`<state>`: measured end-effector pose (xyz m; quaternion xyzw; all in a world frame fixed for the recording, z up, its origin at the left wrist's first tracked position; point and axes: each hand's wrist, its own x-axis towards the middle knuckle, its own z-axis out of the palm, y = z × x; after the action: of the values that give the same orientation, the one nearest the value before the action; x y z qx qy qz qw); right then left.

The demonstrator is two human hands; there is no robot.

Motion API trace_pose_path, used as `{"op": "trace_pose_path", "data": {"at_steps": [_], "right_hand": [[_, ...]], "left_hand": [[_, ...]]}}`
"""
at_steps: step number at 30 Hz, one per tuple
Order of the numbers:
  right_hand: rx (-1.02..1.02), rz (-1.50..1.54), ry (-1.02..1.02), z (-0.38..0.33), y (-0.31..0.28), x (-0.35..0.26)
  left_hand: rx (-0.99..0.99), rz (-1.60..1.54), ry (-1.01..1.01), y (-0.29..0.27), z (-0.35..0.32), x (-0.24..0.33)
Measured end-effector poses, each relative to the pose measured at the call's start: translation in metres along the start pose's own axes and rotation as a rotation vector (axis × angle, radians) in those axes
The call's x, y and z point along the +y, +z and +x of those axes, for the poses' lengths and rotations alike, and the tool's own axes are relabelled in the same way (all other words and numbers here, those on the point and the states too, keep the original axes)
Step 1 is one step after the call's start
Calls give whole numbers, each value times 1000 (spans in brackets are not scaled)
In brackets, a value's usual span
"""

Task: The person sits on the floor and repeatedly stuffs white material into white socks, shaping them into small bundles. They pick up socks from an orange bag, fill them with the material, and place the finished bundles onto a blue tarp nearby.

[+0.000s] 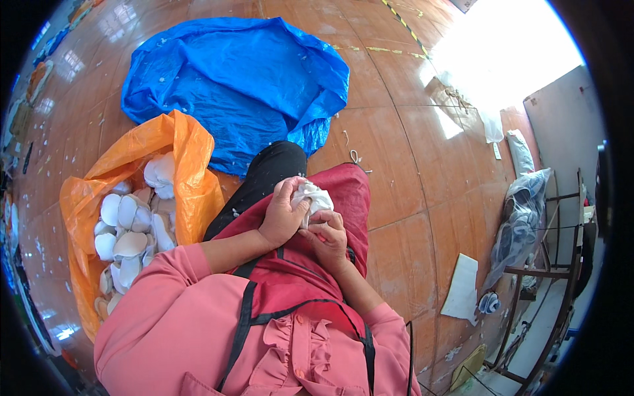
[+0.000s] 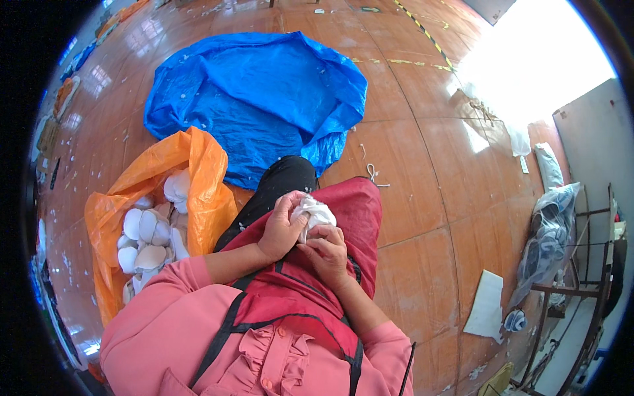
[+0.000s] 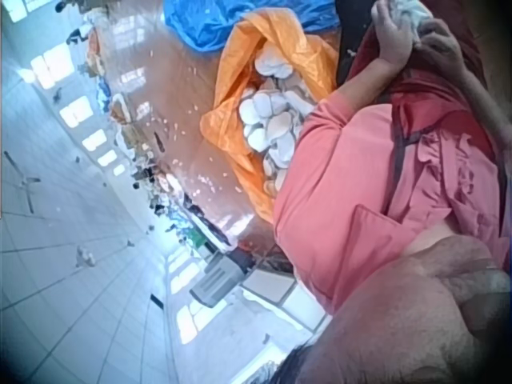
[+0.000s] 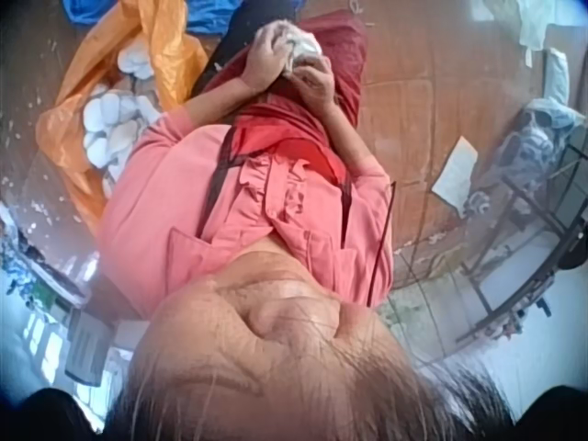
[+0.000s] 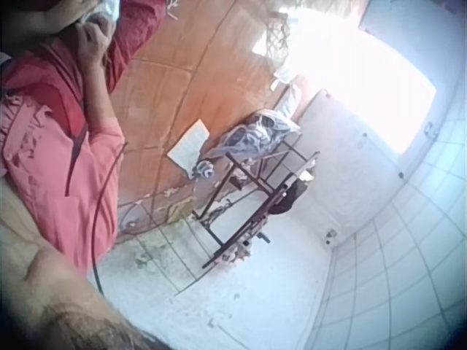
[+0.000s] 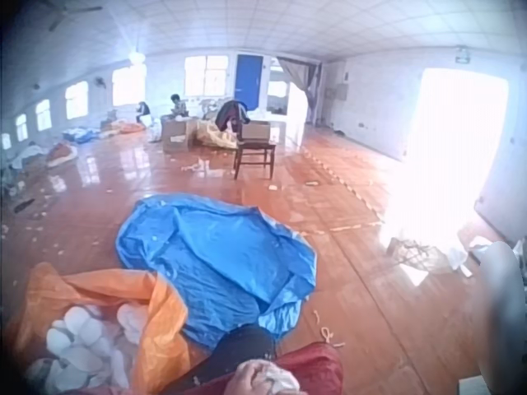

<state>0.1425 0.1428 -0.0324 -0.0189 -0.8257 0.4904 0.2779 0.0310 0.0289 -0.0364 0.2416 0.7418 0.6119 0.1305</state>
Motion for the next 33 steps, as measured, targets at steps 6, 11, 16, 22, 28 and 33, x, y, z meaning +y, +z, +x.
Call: {"op": "trace_pose_path", "data": {"at_steps": [6,11,16,22,28,33], "right_hand": [[10,-38,-16,-1,8,2],[112,174,187,-7,-2,2],[127,1,87,3,-8,4],[78,181,164,-8,-5,18],[83,409,272,-17,-4,24],[48,680,479,-17,-8,22]], "left_hand": [[98,-226,57,1,2,3],[68,118,295,-16,4,20],[-44,251,383,-25,-2,33],[-234,231,375,-33,-6,28],[-286,333,417,-31,-15,19],[-287,313,412,-30,-13,19]]}}
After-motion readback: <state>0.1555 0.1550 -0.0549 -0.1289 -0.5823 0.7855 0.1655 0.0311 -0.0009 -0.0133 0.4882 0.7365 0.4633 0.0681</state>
